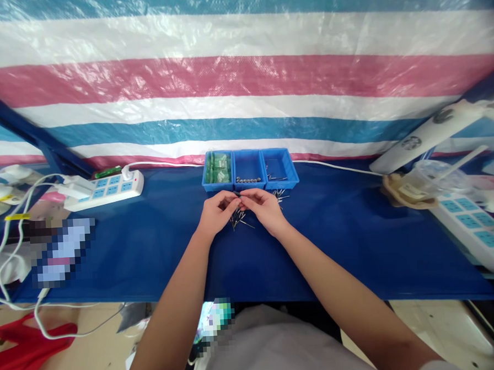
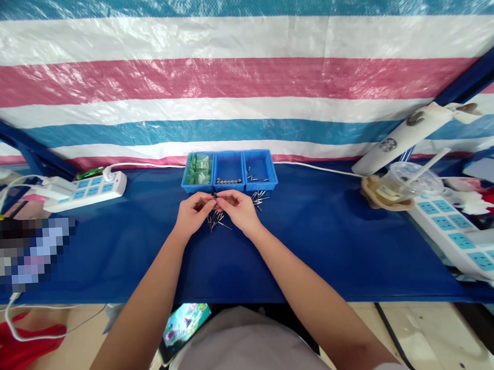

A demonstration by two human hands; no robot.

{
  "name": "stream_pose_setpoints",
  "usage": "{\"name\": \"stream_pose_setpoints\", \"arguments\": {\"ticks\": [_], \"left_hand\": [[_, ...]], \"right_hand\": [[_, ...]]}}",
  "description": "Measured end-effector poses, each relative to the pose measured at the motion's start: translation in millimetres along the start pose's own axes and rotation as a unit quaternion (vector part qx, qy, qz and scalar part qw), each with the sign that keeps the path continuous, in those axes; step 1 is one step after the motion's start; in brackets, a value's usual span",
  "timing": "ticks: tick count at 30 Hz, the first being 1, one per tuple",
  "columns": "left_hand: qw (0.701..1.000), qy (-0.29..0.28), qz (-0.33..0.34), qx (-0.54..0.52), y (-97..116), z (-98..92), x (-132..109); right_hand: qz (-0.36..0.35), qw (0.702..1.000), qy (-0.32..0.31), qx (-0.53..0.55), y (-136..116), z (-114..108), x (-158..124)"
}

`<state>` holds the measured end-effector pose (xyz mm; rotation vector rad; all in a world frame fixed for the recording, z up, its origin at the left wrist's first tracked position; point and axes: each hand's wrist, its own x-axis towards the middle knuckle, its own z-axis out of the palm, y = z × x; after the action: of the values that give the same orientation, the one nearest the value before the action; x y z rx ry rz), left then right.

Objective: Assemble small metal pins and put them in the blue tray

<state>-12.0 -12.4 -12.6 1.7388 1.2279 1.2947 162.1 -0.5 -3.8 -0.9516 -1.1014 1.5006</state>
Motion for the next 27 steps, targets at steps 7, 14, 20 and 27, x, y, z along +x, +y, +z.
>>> {"name": "stream_pose_setpoints", "arguments": {"ticks": [7,14,20,27], "left_hand": [[0.999,0.031,0.013,0.040,1.9,0.6,-0.1],[0.998,0.053,0.007,0.014,3.5,1.5,0.3],[0.996,0.083,-0.013,-0.023,3.5,3.9,1.9],[0.996,0.087,-0.012,-0.029,7.0,4.6,3.0]], "right_hand": [[0.040,0.997,-0.005,0.065,-2.4,-0.8,0.3],[0.024,0.999,-0.023,0.037,-3.1,1.1,-0.5],[-0.008,1.000,-0.014,-0.006,-1.0,1.2,-0.3],[-0.024,0.999,-0.015,-0.018,1.6,-0.6,1.0]]}}
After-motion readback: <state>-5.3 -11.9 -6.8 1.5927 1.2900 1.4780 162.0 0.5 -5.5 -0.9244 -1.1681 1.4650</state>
